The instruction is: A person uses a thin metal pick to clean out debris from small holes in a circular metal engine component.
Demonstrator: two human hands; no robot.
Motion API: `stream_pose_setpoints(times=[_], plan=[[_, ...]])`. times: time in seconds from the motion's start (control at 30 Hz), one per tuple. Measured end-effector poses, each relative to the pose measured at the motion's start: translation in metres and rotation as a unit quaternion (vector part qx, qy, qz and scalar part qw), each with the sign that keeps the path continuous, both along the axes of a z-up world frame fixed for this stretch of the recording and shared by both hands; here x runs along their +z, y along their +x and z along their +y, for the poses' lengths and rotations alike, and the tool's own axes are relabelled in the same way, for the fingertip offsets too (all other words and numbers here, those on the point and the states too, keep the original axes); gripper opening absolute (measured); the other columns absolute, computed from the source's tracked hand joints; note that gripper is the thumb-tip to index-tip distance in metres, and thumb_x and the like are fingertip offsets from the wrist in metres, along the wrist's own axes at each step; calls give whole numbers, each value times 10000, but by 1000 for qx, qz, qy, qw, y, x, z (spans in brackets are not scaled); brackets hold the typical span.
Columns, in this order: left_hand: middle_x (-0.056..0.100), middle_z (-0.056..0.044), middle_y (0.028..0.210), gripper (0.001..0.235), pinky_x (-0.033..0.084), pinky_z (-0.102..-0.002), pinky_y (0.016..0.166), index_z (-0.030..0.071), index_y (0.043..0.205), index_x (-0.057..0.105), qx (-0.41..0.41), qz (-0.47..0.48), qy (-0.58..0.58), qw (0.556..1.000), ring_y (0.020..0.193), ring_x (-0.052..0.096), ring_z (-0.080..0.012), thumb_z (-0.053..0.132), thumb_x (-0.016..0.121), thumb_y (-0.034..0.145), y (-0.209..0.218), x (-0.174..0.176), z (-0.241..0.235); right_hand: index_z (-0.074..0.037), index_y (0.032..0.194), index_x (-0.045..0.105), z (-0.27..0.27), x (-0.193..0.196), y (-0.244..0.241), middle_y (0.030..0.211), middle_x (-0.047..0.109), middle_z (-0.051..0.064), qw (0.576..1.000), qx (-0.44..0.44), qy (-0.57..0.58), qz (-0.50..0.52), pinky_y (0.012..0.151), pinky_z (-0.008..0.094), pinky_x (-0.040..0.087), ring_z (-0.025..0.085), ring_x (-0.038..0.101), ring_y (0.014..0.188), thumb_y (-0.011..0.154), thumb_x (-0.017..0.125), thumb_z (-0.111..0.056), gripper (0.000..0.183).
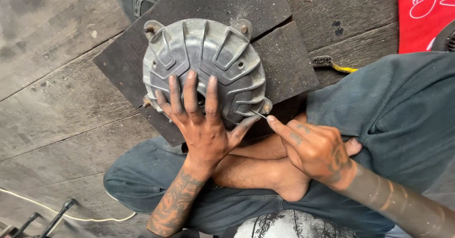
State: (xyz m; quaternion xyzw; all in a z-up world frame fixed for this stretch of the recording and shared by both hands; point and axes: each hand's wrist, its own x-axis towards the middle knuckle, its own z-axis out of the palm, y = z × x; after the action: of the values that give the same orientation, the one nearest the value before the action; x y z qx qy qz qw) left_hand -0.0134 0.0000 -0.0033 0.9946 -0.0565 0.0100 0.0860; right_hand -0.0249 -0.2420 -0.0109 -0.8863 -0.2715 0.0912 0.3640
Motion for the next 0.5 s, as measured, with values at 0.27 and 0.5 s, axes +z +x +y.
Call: stream_pose_setpoints(times=[0.27,0.5], plan=[[359,-186,1601,973,165,-760,1270,129,1534,437,22,2,4,1000,1542,316,-496,856,526,893,2,2,-4,-29,1332,679,3,2,4,776,571,33,997,-55,40,-23,602,380,467,220,545,625,1020,565,20,335],[384,-185,1583,965,247,-692,1279,147,1515,495,55,-19,23,998,1526,323,-437,868,516,875,5,6,-13,-40,1325,686,5,7,5,773,570,24,998,-52,40,1,594,367,475,198,575,630,994,569,51,362]])
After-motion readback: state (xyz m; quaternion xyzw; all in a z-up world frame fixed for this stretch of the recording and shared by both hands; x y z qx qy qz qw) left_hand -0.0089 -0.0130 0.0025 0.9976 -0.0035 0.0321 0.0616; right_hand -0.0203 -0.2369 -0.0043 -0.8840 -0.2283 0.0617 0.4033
